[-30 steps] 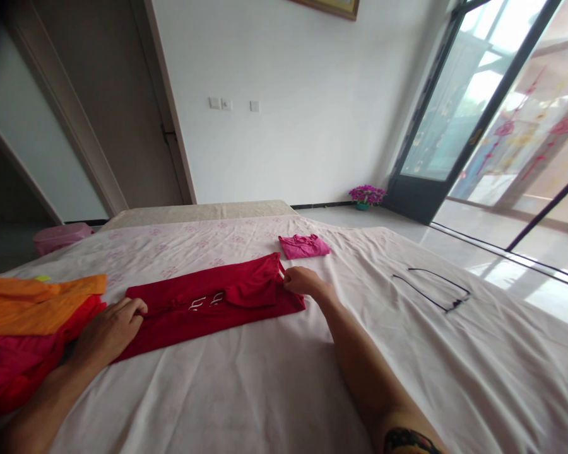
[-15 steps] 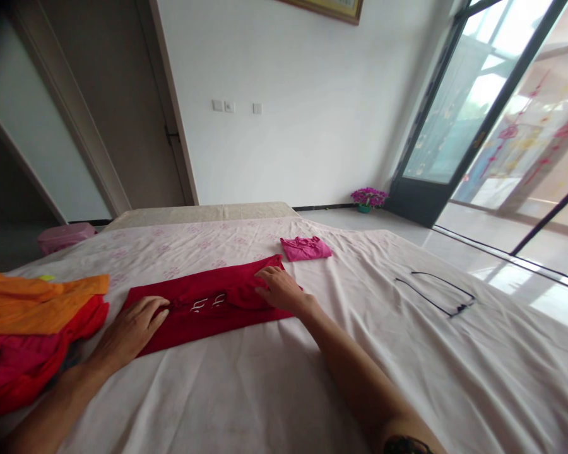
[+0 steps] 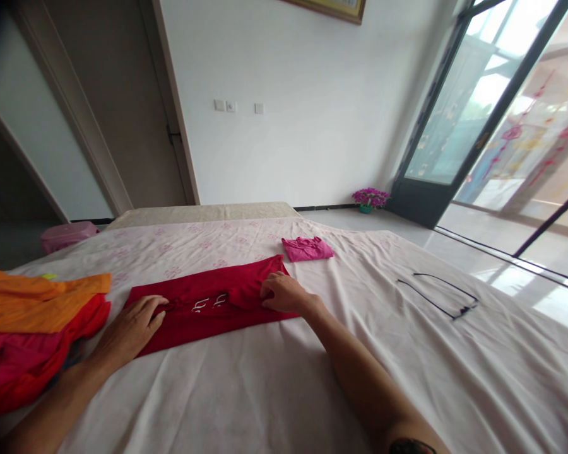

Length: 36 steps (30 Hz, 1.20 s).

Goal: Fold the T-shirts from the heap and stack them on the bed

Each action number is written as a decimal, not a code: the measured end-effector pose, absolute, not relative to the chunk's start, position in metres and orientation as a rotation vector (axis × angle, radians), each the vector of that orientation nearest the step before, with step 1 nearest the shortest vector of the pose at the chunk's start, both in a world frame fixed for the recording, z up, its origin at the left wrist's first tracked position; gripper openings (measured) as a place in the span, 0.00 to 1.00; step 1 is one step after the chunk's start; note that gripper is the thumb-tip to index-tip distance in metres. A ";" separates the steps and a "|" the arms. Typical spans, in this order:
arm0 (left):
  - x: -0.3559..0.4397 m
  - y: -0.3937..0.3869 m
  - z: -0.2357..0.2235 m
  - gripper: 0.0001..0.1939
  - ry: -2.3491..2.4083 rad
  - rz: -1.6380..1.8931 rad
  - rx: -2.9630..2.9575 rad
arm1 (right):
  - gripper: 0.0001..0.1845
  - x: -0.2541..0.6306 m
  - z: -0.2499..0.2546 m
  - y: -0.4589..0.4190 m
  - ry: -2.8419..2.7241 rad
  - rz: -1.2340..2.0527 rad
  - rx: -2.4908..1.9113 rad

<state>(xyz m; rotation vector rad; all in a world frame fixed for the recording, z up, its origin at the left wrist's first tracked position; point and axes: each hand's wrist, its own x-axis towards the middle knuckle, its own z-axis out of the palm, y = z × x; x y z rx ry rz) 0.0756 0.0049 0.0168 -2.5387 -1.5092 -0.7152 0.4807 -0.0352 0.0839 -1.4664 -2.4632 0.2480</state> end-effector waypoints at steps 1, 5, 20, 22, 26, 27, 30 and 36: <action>0.076 0.005 0.017 0.13 -1.510 -0.717 -2.540 | 0.04 0.481 0.083 -0.034 -2.452 0.256 -1.480; 0.076 0.005 0.016 0.13 -1.499 -0.723 -2.530 | 0.04 0.480 0.082 -0.033 -2.393 0.302 -1.504; 0.073 0.009 0.006 0.27 -1.504 -0.614 -2.502 | 0.14 0.466 0.087 -0.041 -2.260 0.074 -1.421; 0.072 0.010 0.004 0.27 -1.522 -0.562 -2.506 | 0.24 0.462 0.084 -0.041 -2.322 0.072 -1.325; 0.071 0.010 0.001 0.27 -1.584 -0.491 -2.484 | 0.37 0.458 0.071 -0.042 -2.494 0.200 -1.360; 0.071 0.010 0.001 0.27 -1.606 -0.469 -2.480 | 0.37 0.458 0.069 -0.042 -2.538 0.254 -1.372; 0.070 0.012 0.001 0.28 -1.655 -0.435 -2.482 | 0.37 0.461 0.064 -0.042 -2.623 0.357 -1.368; 0.057 0.018 0.008 0.28 -1.837 -0.449 -2.307 | 0.34 0.462 0.063 -0.041 -2.623 0.329 -1.345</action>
